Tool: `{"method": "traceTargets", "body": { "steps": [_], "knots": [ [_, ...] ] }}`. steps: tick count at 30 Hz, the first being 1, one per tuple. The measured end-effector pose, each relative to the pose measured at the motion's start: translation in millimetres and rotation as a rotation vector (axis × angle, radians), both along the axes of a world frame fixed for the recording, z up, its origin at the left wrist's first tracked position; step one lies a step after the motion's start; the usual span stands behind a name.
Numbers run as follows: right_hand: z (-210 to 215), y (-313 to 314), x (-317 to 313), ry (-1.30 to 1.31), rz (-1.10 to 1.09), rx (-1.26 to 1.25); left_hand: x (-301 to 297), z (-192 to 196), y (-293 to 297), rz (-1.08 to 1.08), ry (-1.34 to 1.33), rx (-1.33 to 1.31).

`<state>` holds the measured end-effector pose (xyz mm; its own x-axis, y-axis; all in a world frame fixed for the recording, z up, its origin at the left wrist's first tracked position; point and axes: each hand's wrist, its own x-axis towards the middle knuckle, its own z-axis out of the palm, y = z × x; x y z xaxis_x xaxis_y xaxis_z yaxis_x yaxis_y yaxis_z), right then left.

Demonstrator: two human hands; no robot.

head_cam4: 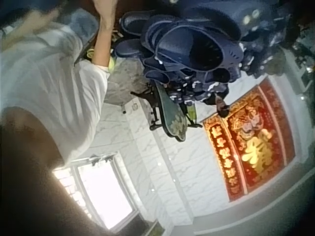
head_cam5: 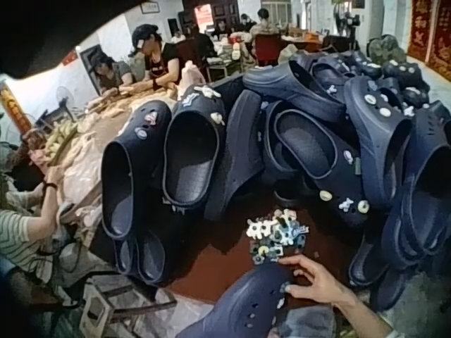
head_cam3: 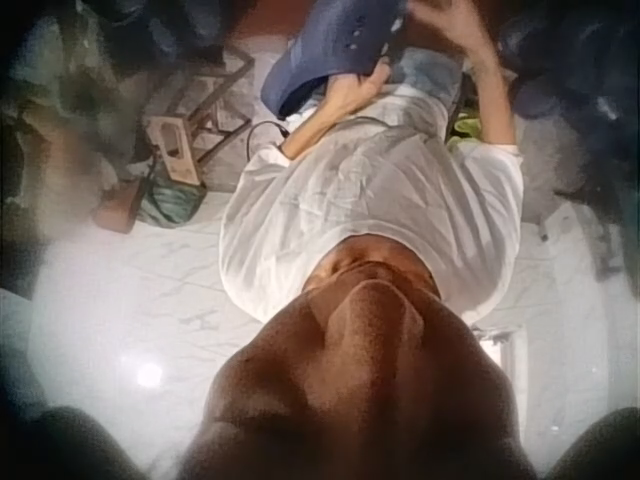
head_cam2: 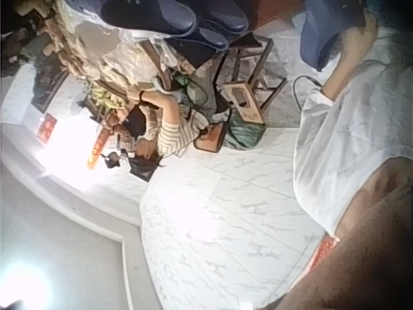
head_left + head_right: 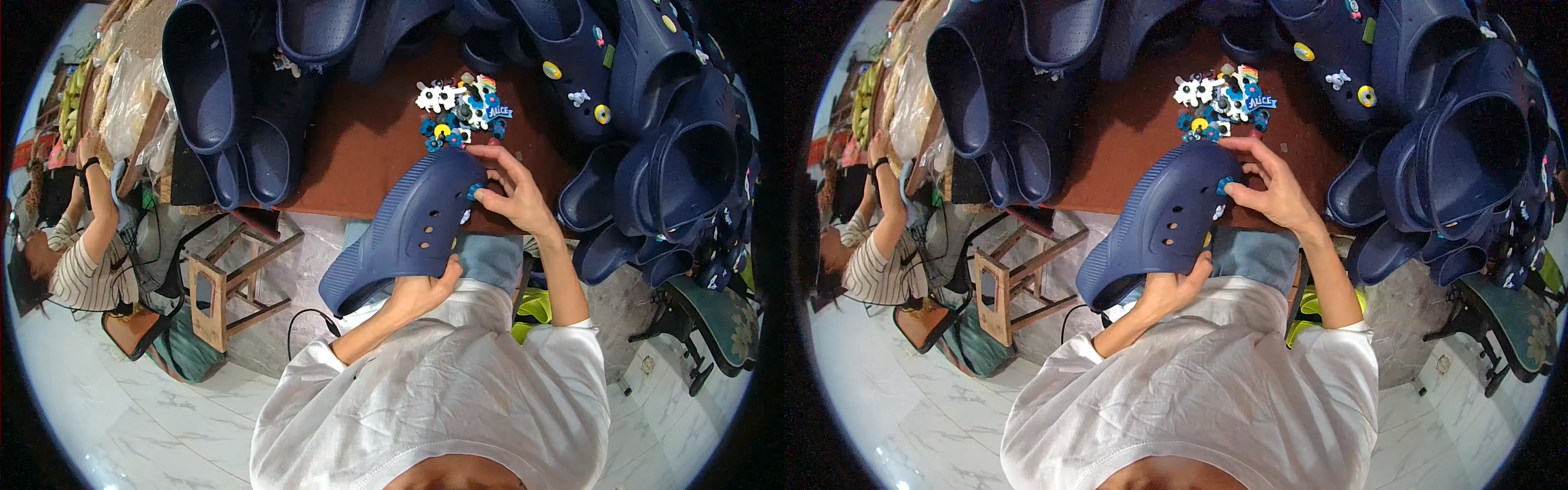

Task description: Attaching decorative charms to the holes of blue foam clogs.

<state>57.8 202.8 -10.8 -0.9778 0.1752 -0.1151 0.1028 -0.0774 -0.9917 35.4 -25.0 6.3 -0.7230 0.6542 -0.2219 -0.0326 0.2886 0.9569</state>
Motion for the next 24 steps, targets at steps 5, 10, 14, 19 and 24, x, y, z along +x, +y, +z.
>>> {"method": "traceTargets", "body": {
  "steps": [5, 10, 14, 19, 24],
  "knots": [
    [-7, -1, 2, 0.011, -0.025, -0.012, -6, 1, -2, 0.002, -0.056, -0.015],
    [0, -3, 0, 0.007, -0.017, -0.019, -13, -5, -7, 0.037, -0.142, 0.089],
    [-2, -9, 0, -0.009, -0.072, 0.103, -17, 1, -8, 0.052, -0.259, 0.084],
    [-5, -17, 2, 0.046, -0.127, 0.173, -19, 7, -6, 0.116, -0.276, 0.141],
    [-10, -21, 7, 0.056, -0.202, 0.118, -28, 6, -13, 0.277, -0.554, 0.310]
  ]
}}
